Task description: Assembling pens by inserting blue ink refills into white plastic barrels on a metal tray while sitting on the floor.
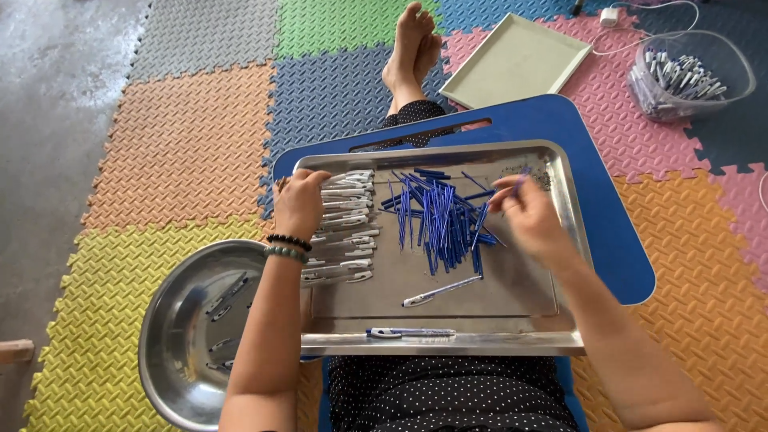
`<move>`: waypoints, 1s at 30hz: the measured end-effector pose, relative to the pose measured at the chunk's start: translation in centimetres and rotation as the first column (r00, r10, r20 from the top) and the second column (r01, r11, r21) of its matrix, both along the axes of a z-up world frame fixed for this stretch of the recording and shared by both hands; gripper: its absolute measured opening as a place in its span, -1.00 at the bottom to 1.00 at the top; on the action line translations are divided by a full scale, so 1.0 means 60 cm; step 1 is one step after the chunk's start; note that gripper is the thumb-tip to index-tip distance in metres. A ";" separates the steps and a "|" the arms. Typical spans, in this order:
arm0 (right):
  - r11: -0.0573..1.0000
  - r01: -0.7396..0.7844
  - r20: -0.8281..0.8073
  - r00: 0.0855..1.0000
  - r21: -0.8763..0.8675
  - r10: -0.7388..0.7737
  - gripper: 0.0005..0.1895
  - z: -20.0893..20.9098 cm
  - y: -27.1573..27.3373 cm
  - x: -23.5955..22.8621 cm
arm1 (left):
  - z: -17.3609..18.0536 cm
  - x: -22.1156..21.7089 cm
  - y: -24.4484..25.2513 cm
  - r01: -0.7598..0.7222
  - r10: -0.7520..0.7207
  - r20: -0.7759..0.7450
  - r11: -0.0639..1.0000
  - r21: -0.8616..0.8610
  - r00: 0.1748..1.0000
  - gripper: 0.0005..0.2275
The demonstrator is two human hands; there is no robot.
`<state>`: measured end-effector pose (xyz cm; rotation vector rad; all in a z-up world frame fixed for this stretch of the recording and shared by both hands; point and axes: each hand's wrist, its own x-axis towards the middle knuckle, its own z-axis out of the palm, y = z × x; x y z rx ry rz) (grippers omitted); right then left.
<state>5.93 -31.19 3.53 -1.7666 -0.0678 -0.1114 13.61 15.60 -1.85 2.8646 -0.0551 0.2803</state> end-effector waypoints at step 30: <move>0.620 0.118 0.127 0.992 -0.776 -0.030 -0.73 -0.038 -0.073 0.018 | 0.024 -0.051 -0.152 0.142 -0.211 0.361 0.968 0.208 0.908 -0.79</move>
